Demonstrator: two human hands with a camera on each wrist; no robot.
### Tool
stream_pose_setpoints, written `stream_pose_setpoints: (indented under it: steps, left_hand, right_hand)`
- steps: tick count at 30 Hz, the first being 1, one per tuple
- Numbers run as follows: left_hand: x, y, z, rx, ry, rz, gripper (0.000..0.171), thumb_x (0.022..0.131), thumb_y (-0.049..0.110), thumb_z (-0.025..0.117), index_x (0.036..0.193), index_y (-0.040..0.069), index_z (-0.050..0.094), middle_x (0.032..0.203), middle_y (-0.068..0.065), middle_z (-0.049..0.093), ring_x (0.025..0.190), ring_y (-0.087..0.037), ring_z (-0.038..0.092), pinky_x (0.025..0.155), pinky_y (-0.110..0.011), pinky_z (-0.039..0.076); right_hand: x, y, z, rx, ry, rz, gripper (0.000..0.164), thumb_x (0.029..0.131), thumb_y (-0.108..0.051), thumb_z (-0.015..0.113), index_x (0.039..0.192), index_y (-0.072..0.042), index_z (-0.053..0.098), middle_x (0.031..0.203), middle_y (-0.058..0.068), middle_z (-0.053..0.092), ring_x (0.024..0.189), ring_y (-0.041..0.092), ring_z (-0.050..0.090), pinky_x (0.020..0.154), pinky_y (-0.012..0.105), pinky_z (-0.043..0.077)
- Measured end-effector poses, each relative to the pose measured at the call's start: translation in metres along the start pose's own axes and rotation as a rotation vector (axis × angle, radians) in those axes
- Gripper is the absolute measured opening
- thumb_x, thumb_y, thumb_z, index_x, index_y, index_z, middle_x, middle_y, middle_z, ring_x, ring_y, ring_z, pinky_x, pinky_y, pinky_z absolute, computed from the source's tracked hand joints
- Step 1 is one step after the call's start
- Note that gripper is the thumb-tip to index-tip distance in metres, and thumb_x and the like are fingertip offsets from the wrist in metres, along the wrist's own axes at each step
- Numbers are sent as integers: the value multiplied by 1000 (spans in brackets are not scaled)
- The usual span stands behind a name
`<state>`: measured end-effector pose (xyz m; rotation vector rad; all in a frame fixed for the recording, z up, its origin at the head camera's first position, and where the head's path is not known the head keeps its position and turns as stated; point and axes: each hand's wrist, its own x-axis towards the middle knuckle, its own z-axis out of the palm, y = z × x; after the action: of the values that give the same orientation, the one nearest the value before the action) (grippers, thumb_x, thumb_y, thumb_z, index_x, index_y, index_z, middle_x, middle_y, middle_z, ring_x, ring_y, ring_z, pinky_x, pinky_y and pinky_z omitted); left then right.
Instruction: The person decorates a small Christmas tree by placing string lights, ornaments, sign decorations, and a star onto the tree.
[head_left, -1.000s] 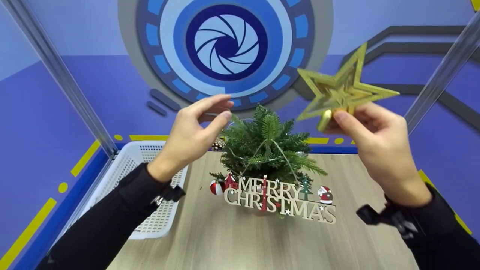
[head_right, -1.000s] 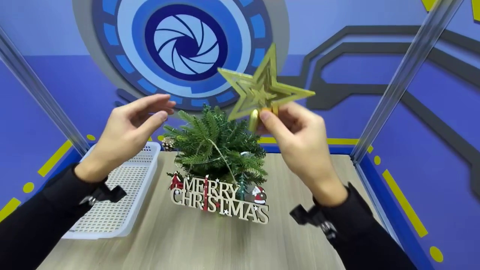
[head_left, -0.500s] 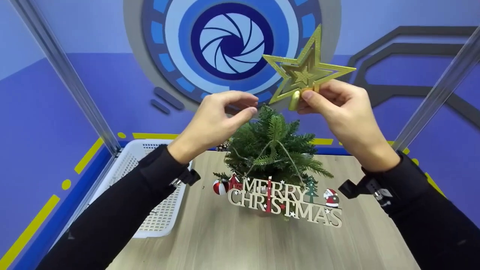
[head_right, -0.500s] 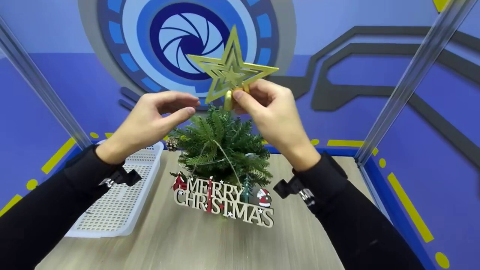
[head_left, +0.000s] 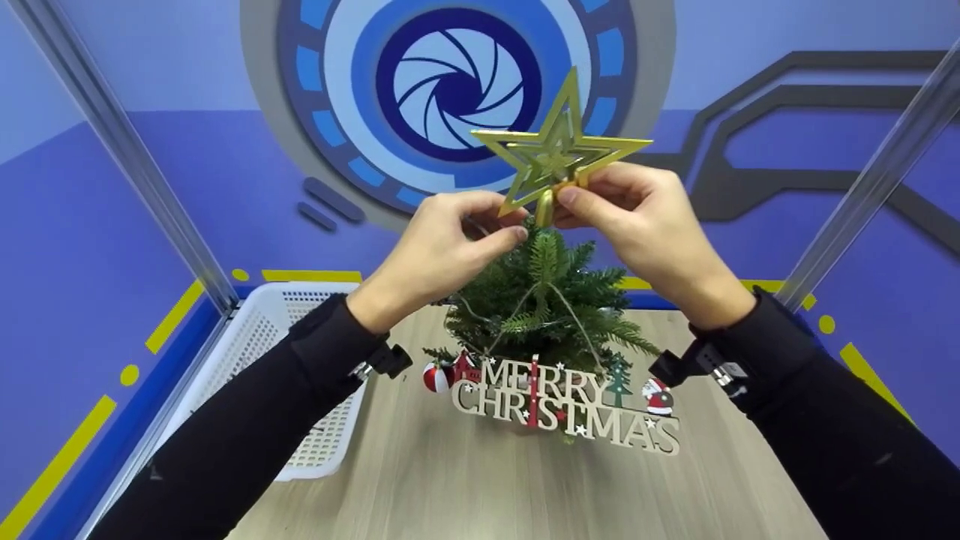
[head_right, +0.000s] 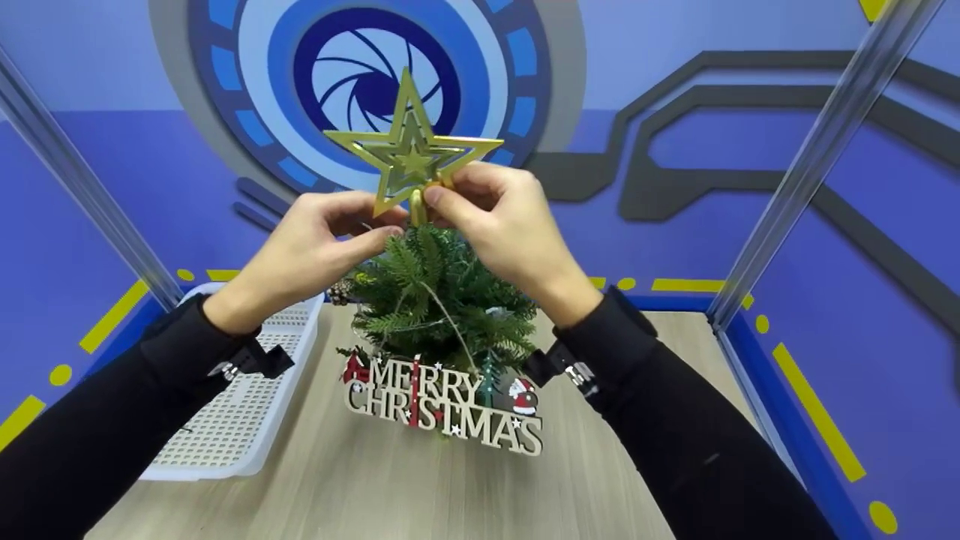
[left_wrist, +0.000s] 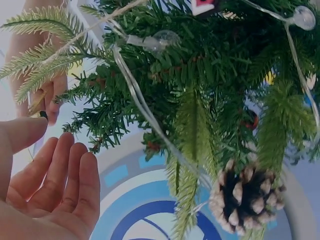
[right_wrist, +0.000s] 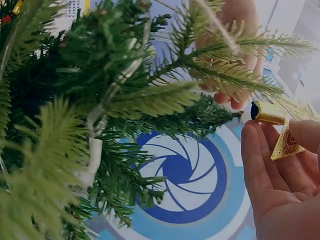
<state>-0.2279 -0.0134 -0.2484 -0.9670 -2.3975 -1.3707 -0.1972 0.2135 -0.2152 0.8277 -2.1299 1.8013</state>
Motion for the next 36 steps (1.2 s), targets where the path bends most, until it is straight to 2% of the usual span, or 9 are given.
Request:
stream_pose_setpoints:
  steps: [7,12,17,23,30,36]
  left_hand:
    - [0,-2,3,-46,-12,-23,12,91,30,71,102,27,74,92,9,73,77,-14,69,70,-32,57]
    - [2,-2,7,-50,-24,-41,11,91,29,71,100,26,74,91,8,74,78,-15,70,71,-31,56]
    - [4,-4,9,-21,-8,-51,9,91,27,71,100,24,73,90,7,73,77,-14,68,70,-30,55]
    - [7,-5,9,-31,22,-71,13,90,26,72,103,23,72,90,7,72,76,-11,67,71,-30,55]
    - [8,-4,10,-76,-7,-102,11,88,26,73,99,25,73,88,4,71,77,-12,65,71,-30,54]
    - [9,-4,11,-98,-21,-100,10,90,26,72,99,24,74,89,4,72,78,-12,66,72,-30,54]
  right_hand:
    - [7,26,-6,-7,-37,2,28,93,-20,69,111,2,71,103,19,75,94,28,74,85,36,60]
    - [6,28,-9,-24,-25,12,27,94,-20,69,110,2,71,102,19,74,94,27,74,85,35,61]
    - [7,28,-10,8,-10,3,29,93,-19,69,112,3,71,102,19,75,93,29,74,84,37,61]
    - [10,27,-9,23,-11,-1,30,93,-19,69,114,2,70,104,19,75,93,29,74,84,37,61]
    - [5,15,-1,-15,-21,16,26,95,-17,67,112,2,71,102,20,74,93,29,74,85,36,61]
    - [4,9,2,-11,-11,9,24,95,-14,66,111,3,71,102,22,74,94,32,74,85,39,60]
